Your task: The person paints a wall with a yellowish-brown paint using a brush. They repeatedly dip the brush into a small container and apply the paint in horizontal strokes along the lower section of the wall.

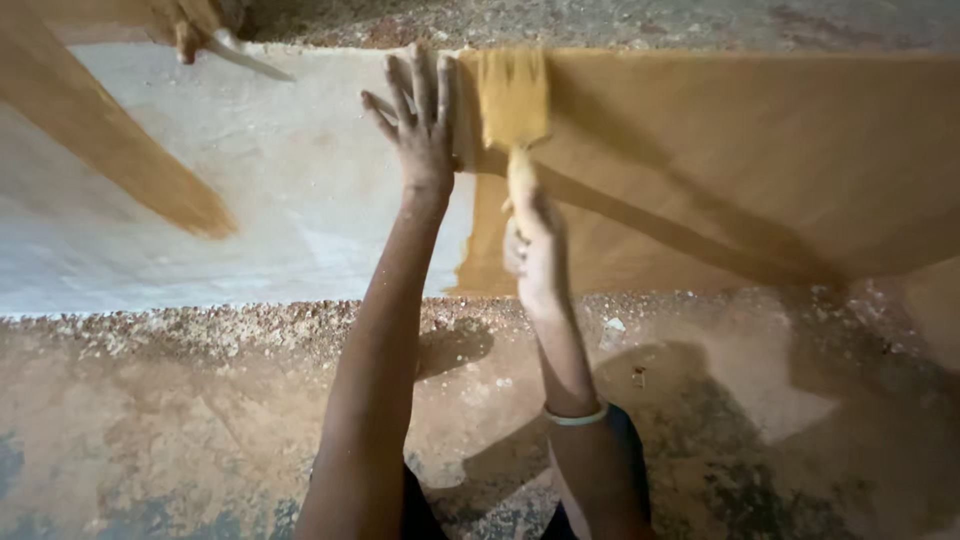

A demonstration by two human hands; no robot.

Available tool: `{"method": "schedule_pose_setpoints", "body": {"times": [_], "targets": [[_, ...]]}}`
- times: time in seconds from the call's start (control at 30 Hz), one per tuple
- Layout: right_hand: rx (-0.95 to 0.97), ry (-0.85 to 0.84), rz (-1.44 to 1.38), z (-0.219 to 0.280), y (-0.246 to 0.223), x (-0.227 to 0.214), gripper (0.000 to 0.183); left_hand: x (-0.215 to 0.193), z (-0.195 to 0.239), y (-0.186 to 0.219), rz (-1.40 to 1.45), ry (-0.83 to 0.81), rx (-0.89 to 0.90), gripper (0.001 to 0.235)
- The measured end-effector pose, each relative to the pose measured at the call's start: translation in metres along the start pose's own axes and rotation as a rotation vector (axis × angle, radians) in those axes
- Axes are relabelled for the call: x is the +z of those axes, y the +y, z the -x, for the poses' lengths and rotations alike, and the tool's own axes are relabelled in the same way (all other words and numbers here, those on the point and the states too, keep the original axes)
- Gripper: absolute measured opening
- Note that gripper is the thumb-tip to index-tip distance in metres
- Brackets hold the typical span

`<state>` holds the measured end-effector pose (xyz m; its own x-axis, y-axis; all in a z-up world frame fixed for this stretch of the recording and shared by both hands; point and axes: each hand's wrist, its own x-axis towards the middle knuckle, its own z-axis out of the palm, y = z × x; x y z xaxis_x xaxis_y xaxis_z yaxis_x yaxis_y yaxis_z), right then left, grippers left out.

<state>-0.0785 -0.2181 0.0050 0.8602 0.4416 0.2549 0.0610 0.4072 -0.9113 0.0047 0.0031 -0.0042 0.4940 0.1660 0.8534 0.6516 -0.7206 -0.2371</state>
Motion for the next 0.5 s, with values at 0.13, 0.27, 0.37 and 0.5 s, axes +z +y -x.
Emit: {"method": "schedule_pose_setpoints", "body": {"times": [0.13, 0.27, 0.37, 0.5], "targets": [[0.15, 0.128, -0.015, 0.023, 0.072, -0.017, 0.037, -0.002, -0.001, -0.002, 0.344, -0.369, 0.021, 0.16], [0.509, 0.239, -0.028, 0.08, 0.131, -0.033, 0.044, -0.004, 0.003, -0.004, 0.327, -0.317, 0.038, 0.159], [0.538, 0.26, -0.031, 0.068, 0.12, -0.036, 0.042, -0.004, -0.001, -0.001, 0.26, -0.217, 0.041, 0.157], [-0.021, 0.051, 0.211, 0.016, 0.044, -0.035, 0.039, -0.005, 0.003, -0.003, 0.233, -0.403, 0.065, 0.156]]}}
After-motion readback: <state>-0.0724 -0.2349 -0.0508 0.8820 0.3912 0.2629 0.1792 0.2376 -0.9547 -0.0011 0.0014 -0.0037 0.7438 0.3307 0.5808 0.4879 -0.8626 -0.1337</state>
